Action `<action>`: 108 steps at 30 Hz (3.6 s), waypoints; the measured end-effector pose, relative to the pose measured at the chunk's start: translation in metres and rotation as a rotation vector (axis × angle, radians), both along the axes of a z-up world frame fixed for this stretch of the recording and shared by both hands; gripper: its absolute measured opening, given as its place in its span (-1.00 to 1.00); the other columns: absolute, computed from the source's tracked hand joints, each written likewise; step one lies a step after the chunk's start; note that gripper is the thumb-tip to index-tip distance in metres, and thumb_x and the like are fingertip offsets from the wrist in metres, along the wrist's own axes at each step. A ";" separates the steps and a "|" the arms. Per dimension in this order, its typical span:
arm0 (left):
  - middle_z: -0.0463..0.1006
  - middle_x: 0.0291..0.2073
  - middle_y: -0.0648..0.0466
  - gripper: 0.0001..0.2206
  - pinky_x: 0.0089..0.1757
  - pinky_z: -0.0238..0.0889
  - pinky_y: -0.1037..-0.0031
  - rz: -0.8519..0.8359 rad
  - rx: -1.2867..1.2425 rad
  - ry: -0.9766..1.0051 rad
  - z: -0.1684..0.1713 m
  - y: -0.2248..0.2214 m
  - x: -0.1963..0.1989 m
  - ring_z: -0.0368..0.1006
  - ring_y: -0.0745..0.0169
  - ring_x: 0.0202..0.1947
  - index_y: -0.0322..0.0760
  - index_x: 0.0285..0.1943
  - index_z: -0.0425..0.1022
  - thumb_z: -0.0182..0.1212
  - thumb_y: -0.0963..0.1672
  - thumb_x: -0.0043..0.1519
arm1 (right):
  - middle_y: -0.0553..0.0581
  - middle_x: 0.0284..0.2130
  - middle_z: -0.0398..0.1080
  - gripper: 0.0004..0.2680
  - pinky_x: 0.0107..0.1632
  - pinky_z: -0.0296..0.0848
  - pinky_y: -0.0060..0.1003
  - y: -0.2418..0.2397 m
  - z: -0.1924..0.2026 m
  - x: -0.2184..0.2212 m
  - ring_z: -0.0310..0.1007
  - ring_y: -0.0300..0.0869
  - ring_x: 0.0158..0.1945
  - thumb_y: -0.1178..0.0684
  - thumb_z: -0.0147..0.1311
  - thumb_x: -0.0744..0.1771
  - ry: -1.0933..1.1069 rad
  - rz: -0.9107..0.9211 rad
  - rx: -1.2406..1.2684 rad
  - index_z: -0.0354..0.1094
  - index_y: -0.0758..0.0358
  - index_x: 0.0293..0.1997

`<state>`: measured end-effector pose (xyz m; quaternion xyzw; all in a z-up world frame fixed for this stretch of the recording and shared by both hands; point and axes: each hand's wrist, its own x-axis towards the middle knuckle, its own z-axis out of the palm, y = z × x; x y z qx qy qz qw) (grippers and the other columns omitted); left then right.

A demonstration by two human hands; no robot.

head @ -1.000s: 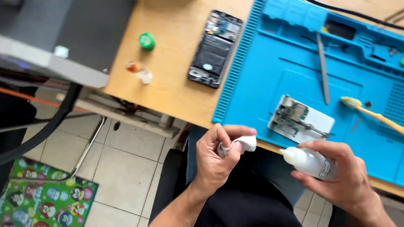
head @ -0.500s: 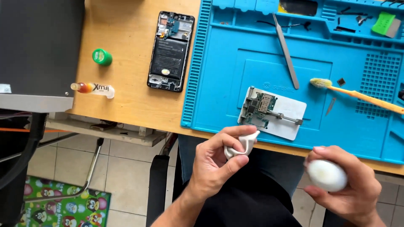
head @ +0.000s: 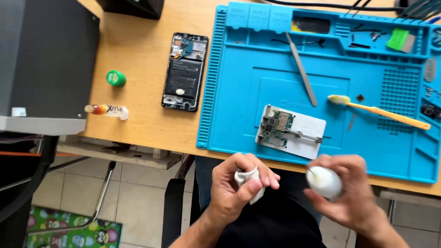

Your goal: A technician repairs a mobile phone motherboard by using a heat gun and tweezers to work on components, then cleans the board with flux and a toothbrush.

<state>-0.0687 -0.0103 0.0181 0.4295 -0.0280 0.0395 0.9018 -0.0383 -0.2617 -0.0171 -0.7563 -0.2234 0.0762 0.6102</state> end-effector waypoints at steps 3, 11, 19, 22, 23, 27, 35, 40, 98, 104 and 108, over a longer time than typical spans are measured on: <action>0.49 -0.25 -0.11 -0.87 -0.13 0.49 0.29 -0.011 0.013 -0.022 -0.010 0.006 -0.005 0.52 0.05 -0.31 -0.28 -0.10 0.38 0.22 -0.14 0.37 | 0.16 -0.10 0.52 -0.49 0.03 0.56 -0.28 -0.030 0.016 -0.013 0.64 -0.11 -0.09 -0.05 0.44 0.12 -0.248 -0.047 -0.388 0.28 0.15 0.12; 0.59 -0.08 -0.26 -0.85 -0.08 0.64 0.43 0.073 0.154 0.062 -0.009 0.001 -0.010 0.59 -0.08 -0.03 -0.42 0.03 0.59 0.24 -0.29 0.32 | 0.23 -0.13 0.58 -0.50 -0.08 0.60 -0.24 -0.012 0.071 -0.010 0.63 -0.13 -0.21 -0.14 0.44 0.12 -0.472 0.036 -0.689 0.46 0.29 0.08; 0.59 0.02 -0.30 -0.81 -0.04 0.64 0.43 0.092 0.189 0.137 -0.012 0.001 -0.013 0.59 -0.04 0.02 -0.41 0.11 0.57 0.23 -0.25 0.33 | 0.27 -0.13 0.58 -0.53 -0.11 0.58 -0.25 -0.007 0.078 -0.007 0.61 -0.12 -0.21 -0.11 0.40 0.17 -0.527 0.040 -0.750 0.46 0.34 0.10; 0.59 0.03 -0.30 -0.81 -0.04 0.64 0.40 0.075 0.160 0.169 -0.013 0.001 -0.014 0.58 -0.06 0.06 -0.41 0.11 0.57 0.23 -0.24 0.34 | 0.27 -0.10 0.58 -0.53 -0.07 0.58 -0.23 -0.006 0.077 -0.005 0.62 -0.11 -0.18 -0.10 0.41 0.17 -0.541 0.057 -0.751 0.46 0.35 0.10; 0.59 0.03 -0.30 -0.81 -0.04 0.64 0.40 0.074 0.159 0.170 -0.014 0.001 -0.013 0.58 -0.06 0.06 -0.41 0.11 0.57 0.23 -0.24 0.34 | 0.27 -0.10 0.58 -0.53 -0.07 0.58 -0.23 -0.006 0.077 -0.005 0.62 -0.11 -0.18 -0.10 0.41 0.17 -0.539 0.057 -0.753 0.46 0.35 0.10; 0.61 0.01 -0.29 -0.80 -0.11 0.59 0.42 0.063 0.079 0.199 -0.022 -0.002 -0.015 0.56 0.01 -0.09 -0.39 0.11 0.59 0.27 -0.20 0.33 | 0.25 -0.09 0.58 -0.53 -0.08 0.58 -0.24 -0.006 0.076 -0.006 0.62 -0.12 -0.19 -0.10 0.40 0.17 -0.524 0.062 -0.767 0.46 0.34 0.11; 0.62 -0.01 -0.27 -0.78 -0.18 0.49 0.44 0.062 -0.055 0.249 -0.029 -0.006 -0.015 0.51 0.10 -0.30 -0.43 0.10 0.60 0.31 -0.19 0.31 | 0.23 -0.05 0.57 -0.48 -0.10 0.61 -0.23 -0.010 0.076 -0.007 0.62 -0.10 -0.16 -0.12 0.40 0.14 -0.464 0.093 -0.822 0.44 0.27 0.16; 0.61 -0.02 -0.29 -0.79 -0.17 0.48 0.47 0.041 -0.092 0.273 -0.029 -0.006 -0.014 0.49 0.13 -0.31 -0.46 0.09 0.60 0.28 -0.19 0.33 | 0.21 -0.05 0.58 -0.48 -0.09 0.60 -0.22 -0.010 0.076 -0.006 0.62 -0.11 -0.17 -0.12 0.41 0.14 -0.465 0.093 -0.837 0.44 0.27 0.16; 0.50 -0.26 -0.07 -0.95 -0.36 0.32 0.41 0.279 1.699 -0.395 -0.006 -0.006 0.072 0.42 0.14 -0.33 -0.50 -0.05 0.54 0.27 -0.30 0.37 | 0.29 -0.18 0.32 -0.50 -0.12 0.57 -0.15 -0.056 -0.049 0.057 0.43 0.02 -0.28 -0.38 -0.05 0.39 0.127 -0.293 0.180 -0.01 0.14 0.34; 0.51 -0.19 -0.07 -0.86 -0.37 0.31 0.44 0.223 1.880 -0.372 -0.011 -0.008 0.065 0.40 0.15 -0.31 -0.54 0.09 0.56 0.20 -0.30 0.39 | 0.31 -0.20 0.36 -0.52 -0.07 0.60 -0.15 -0.052 -0.049 0.057 0.47 0.00 -0.25 -0.35 -0.05 0.38 0.116 -0.268 0.111 0.00 0.18 0.29; 0.45 -0.25 -0.05 -0.89 -0.33 0.35 0.46 0.213 1.880 -0.397 -0.005 -0.007 0.067 0.35 0.16 -0.32 -0.59 0.02 0.56 0.15 -0.31 0.40 | 0.39 -0.25 0.35 -0.49 -0.07 0.59 -0.12 -0.042 -0.045 0.055 0.48 0.04 -0.27 -0.31 0.02 0.33 0.113 -0.296 0.112 0.03 0.29 0.25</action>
